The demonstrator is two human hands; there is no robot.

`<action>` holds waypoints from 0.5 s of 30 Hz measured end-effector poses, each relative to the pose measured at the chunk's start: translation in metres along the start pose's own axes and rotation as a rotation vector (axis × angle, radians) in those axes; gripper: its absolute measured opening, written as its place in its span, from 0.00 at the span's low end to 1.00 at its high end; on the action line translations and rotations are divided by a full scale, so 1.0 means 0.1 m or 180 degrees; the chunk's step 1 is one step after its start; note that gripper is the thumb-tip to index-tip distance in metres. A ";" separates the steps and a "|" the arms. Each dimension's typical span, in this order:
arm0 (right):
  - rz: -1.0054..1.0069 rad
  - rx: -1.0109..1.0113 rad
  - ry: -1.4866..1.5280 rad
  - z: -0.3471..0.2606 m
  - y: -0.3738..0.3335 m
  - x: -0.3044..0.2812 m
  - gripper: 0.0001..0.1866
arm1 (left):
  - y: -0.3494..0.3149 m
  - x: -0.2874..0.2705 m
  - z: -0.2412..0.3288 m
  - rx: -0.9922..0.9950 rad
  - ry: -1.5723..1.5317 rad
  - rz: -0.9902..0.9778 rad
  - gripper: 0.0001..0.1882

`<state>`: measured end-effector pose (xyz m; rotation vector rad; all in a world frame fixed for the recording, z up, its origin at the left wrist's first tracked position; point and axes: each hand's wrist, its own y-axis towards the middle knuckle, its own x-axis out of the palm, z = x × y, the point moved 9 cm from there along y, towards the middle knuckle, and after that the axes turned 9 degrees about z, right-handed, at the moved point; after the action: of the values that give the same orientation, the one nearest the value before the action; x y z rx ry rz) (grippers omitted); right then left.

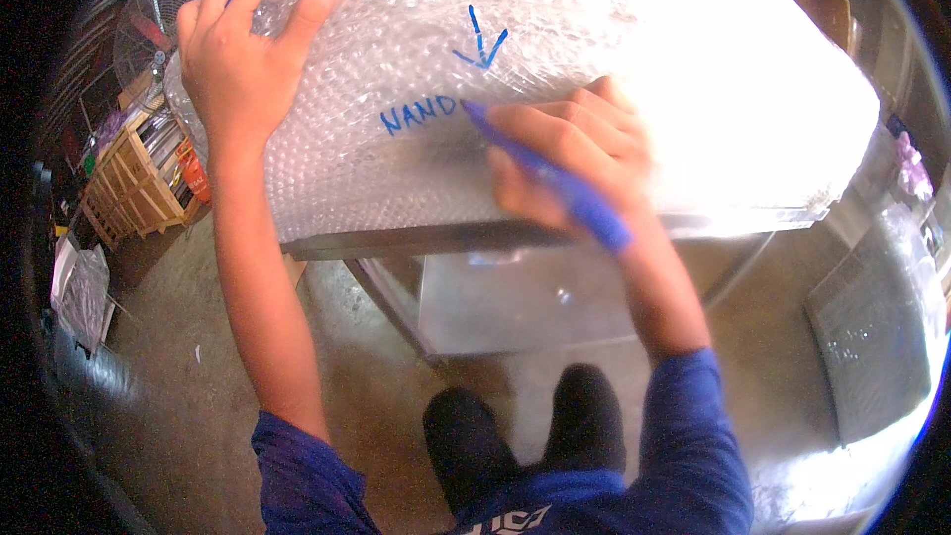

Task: The person picks up a blue marker and writes on the bubble wrap covering a large wrapped package. They write an arrow and several lines of text on the top surface, then move to the side and continue writing additional labels on the bubble wrap.

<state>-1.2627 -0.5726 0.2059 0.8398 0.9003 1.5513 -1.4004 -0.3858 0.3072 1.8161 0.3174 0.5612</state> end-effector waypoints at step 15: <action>0.0113 0.0081 -0.0060 0.07 -0.04 -0.04 0.08 | 0.00 0.01 0.00 -0.0046 -0.0004 -0.0044 0.23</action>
<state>-1.2541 -0.5758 0.2051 0.8917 0.8975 1.5630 -1.3999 -0.3855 0.3077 1.7990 0.3241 0.5516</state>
